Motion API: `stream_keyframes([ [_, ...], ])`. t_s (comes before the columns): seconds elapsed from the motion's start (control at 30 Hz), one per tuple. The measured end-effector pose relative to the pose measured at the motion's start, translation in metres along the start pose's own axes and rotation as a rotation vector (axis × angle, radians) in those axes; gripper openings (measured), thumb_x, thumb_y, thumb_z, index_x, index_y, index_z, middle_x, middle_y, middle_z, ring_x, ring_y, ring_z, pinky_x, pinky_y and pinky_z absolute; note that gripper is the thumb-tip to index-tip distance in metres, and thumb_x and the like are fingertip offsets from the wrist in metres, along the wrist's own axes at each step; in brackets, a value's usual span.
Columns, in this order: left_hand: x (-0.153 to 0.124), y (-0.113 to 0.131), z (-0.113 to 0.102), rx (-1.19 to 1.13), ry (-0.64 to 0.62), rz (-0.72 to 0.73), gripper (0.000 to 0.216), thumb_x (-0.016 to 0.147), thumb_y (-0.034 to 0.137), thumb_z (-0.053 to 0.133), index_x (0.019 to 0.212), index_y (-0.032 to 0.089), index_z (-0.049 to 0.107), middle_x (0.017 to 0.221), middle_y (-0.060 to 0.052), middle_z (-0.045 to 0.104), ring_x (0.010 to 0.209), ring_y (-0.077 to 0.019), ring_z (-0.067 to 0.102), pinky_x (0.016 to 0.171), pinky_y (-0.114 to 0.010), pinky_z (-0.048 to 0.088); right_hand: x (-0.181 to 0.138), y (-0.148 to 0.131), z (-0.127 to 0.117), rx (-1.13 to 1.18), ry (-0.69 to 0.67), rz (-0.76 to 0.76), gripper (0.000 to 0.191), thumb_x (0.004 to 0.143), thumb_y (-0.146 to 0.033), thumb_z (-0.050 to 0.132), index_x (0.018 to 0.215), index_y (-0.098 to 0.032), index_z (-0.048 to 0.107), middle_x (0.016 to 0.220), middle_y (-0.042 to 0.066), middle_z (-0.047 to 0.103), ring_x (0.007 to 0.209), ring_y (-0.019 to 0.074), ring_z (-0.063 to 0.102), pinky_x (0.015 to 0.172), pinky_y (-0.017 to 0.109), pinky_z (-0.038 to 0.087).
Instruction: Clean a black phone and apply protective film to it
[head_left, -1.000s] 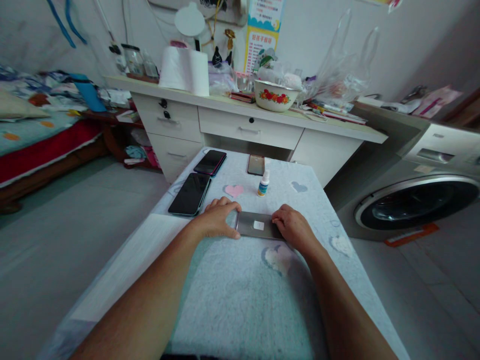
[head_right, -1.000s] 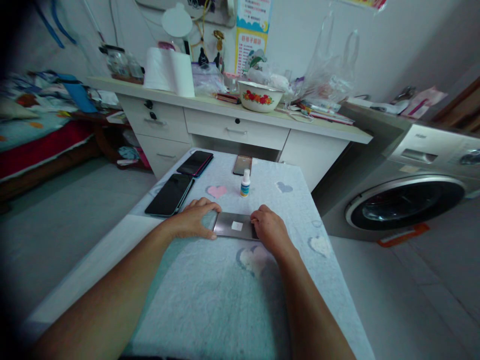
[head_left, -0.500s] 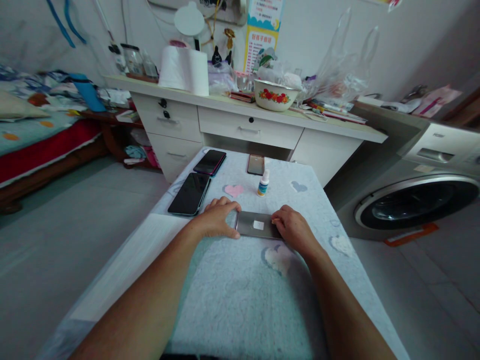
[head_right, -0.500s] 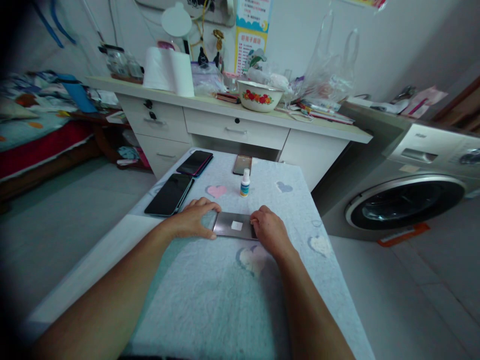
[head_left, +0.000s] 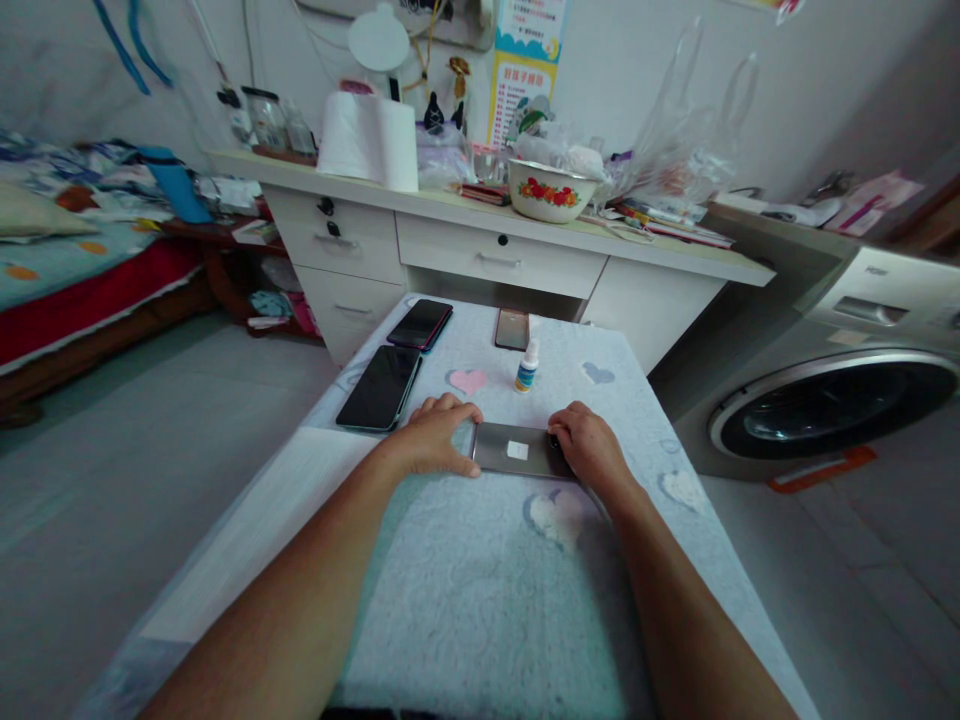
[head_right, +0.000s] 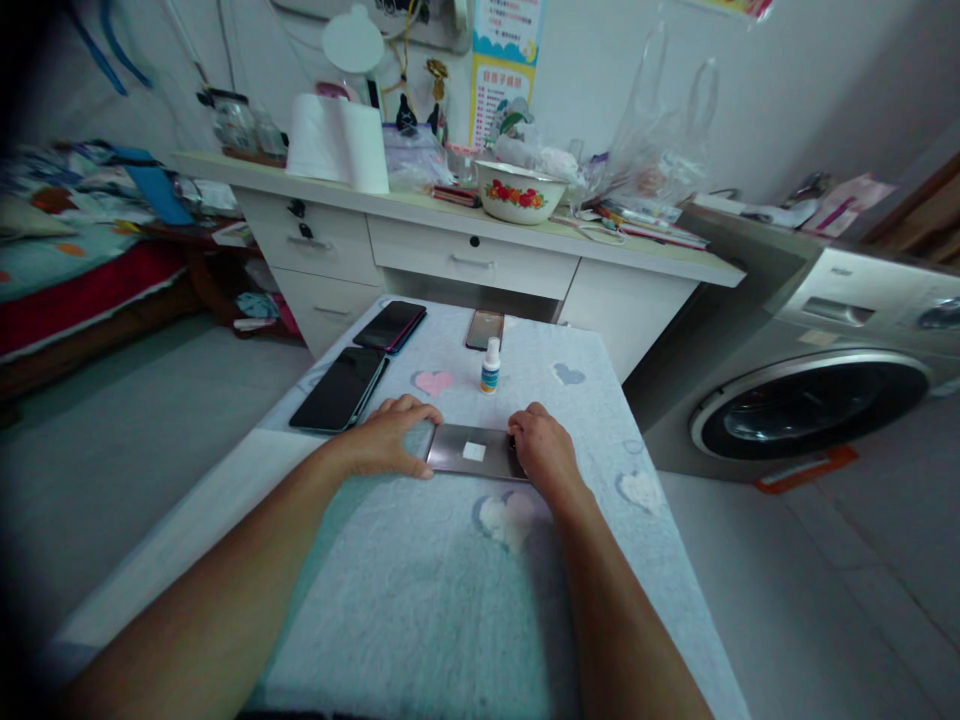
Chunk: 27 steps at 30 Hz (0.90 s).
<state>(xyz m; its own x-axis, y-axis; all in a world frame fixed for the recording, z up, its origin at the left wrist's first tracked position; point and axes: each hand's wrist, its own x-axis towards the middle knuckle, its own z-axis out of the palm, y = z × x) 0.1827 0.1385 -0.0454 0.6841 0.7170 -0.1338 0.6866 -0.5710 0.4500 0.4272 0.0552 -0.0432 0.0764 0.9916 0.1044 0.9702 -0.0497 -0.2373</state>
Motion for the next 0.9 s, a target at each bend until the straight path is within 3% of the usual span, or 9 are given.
stream_keyframes([
  [0.47, 0.0, 0.0, -0.001, -0.007, -0.004, 0.008, 0.069, 0.051, 0.052, 0.072, 0.113, 0.035, 0.048, 0.114, -0.002, 0.044, 0.11, -0.0283, 0.041, 0.092, -0.037, 0.036, -0.007, 0.024, -0.012, -0.001, -0.014, 0.07, 0.019, 0.083, -0.018, 0.048, 0.086, -0.018, 0.066, 0.087, 0.004, 0.059, 0.077, 0.0134, 0.054, 0.071, 0.023, 0.034],
  [0.9, 0.0, 0.001, -0.001, 0.005, -0.021, -0.005, 0.069, 0.051, 0.052, 0.071, 0.114, 0.035, 0.048, 0.115, -0.001, 0.044, 0.112, -0.0289, 0.039, 0.092, -0.037, 0.035, -0.017, 0.026, -0.021, 0.032, -0.086, 0.021, 0.014, 0.074, -0.014, 0.051, 0.077, -0.017, 0.064, 0.078, 0.003, 0.061, 0.07, 0.0128, 0.053, 0.063, 0.023, 0.033],
])
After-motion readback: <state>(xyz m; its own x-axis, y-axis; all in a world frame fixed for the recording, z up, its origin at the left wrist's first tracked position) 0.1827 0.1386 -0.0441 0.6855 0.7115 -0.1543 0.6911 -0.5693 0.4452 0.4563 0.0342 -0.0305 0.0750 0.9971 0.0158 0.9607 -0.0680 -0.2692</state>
